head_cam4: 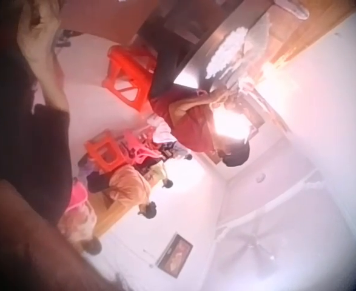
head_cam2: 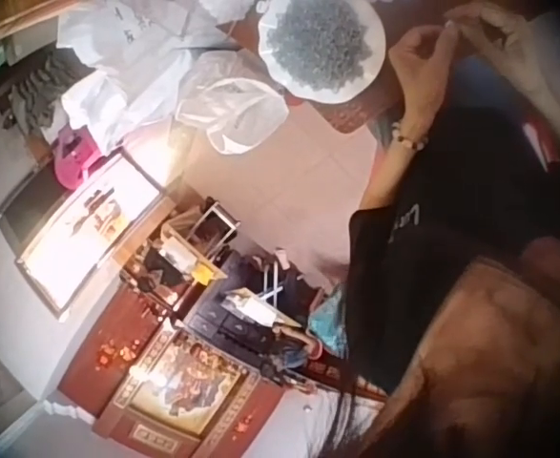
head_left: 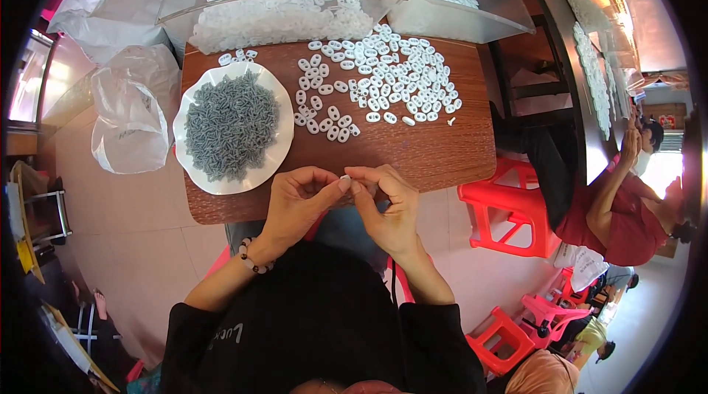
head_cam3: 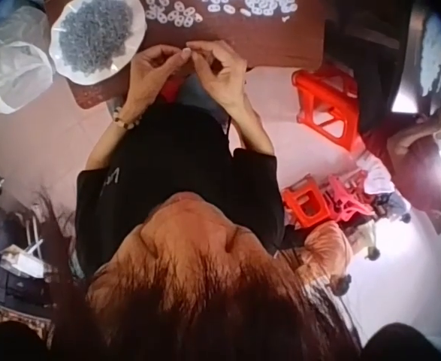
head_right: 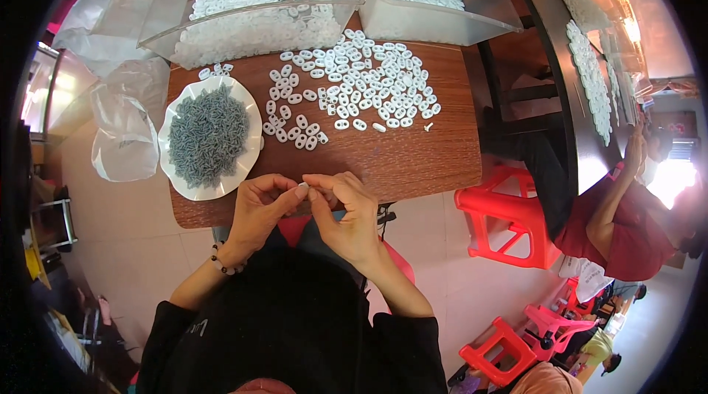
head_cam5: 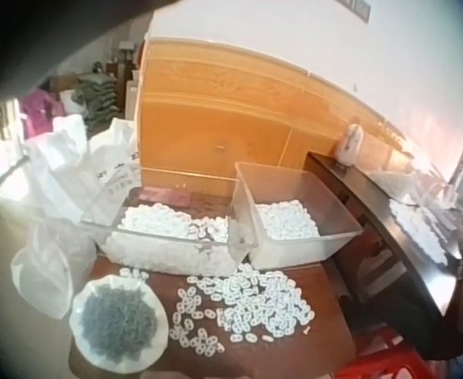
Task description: Assembling small plastic components by manually attaching small grey rings to white plastic fasteners.
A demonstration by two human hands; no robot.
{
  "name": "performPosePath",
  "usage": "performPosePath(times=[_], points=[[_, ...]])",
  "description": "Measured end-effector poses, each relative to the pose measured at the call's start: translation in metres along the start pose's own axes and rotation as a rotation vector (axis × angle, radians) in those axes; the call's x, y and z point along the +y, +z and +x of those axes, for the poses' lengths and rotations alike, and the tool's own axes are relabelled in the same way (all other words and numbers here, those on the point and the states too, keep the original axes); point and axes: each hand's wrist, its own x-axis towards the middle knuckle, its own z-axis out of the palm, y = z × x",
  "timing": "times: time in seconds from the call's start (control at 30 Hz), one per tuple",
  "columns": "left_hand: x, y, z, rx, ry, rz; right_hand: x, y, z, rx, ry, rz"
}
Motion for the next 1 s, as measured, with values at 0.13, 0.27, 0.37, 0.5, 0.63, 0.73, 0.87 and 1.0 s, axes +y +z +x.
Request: performPosePath(times=[0.13,0.27,0.37,0.5,0.63,0.73,0.87,1.0], points=[[-0.002,0.001,-0.001,-0.019,0.018,0.022,0.005,-0.001,-0.003,0.008,-0.047,0.015],[-0.007,0.000,-0.002,-0.010,0.035,0.054,0.011,-0.001,-0.006,-0.004,-0.091,-0.010],[-0.008,-0.001,-0.002,-0.016,0.046,0.167,0.012,-0.001,-0.007,-0.014,-0.054,-0.010],[-0.008,0.000,-0.001,-0.029,0.076,0.370,0.018,-0.004,-0.006,-0.024,0.032,0.074],[-0.007,0.003,0.001,-0.070,0.085,0.459,0.031,-0.010,-0.006,-0.114,0.183,0.275],[-0.009,0.003,0.005,-0.096,0.024,0.456,0.025,-0.014,-0.003,-0.128,0.246,0.409],[0.006,0.007,0.011,-0.134,0.087,0.506,0.034,-0.019,-0.002,-0.047,0.227,0.415],[0.021,0.017,0.028,-0.069,0.372,0.851,0.045,-0.028,0.000,0.019,0.232,0.404]])
